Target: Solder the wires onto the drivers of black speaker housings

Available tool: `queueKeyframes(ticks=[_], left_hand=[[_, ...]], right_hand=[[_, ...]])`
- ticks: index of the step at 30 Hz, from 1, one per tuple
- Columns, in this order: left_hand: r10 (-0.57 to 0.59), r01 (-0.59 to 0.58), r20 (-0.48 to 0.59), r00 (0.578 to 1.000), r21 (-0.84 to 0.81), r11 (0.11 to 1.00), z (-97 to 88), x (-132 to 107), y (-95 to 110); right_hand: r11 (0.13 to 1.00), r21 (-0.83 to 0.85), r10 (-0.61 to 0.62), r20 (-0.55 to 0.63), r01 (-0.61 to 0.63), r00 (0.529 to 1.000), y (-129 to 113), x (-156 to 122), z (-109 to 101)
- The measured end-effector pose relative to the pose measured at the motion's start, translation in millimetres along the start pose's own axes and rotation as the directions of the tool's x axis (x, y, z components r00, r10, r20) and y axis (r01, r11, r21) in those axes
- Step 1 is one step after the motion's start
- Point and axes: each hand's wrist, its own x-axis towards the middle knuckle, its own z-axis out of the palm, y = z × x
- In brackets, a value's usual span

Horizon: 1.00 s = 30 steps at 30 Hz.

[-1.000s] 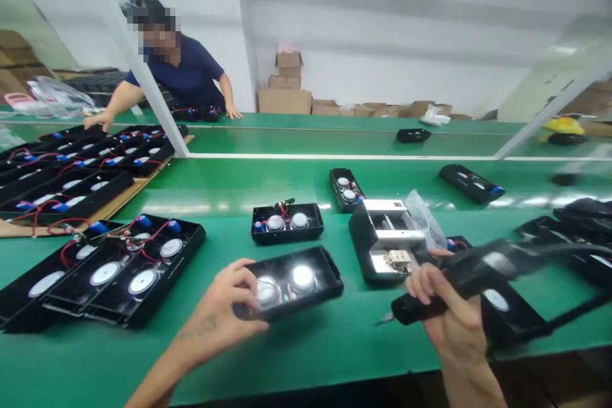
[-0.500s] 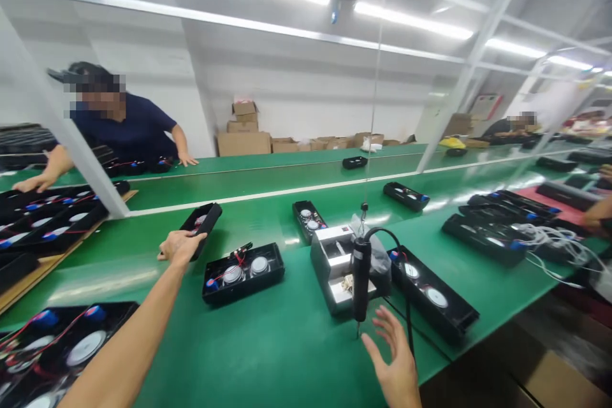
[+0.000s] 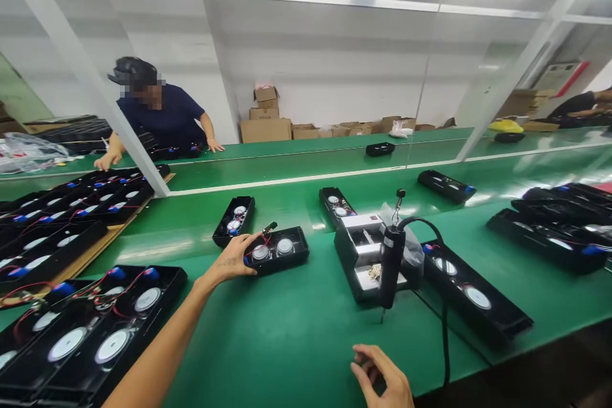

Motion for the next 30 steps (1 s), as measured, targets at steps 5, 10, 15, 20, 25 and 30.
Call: queueKeyframes(ticks=[5, 10, 15, 20, 25, 30], left_hand=[[-0.015, 0.014, -0.130, 0.991, -0.010, 1.000, 24.4, -52.6, 36.0], [0.021, -0.018, -0.340, 0.940, 0.011, 1.000, 75.1, -129.7, 97.1], [0.017, -0.025, -0.435, 0.900, -0.012, 1.000, 104.8, -163.3, 126.3], [-0.038, -0.002, -0.391, 0.920, -0.102, 0.995, 85.6, -159.5, 126.3], [-0.140, 0.093, -0.353, 0.925, -0.147, 0.985, 69.8, -145.2, 128.7], [-0.309, 0.212, -0.382, 0.871, -0.275, 0.938, 71.5, -135.4, 134.2]], right_hand=[[0.998, 0.066, -0.021, 0.187, 0.008, 0.982, -46.5, 33.3, 10.9], [1.000, 0.023, -0.002, 0.182, -0.003, 0.983, -98.4, 89.7, 41.2], [0.911, -0.411, 0.155, 0.296, -0.021, 0.943, -136.0, 134.5, 85.7], [0.961, -0.275, 0.138, 0.448, -0.011, 0.883, -147.1, 145.6, 94.2], [0.967, 0.185, -0.254, 0.662, 0.174, 0.705, -122.6, 151.8, 60.6], [0.744, -0.033, -0.412, 0.764, 0.668, 0.497, -101.4, 150.9, 44.8]])
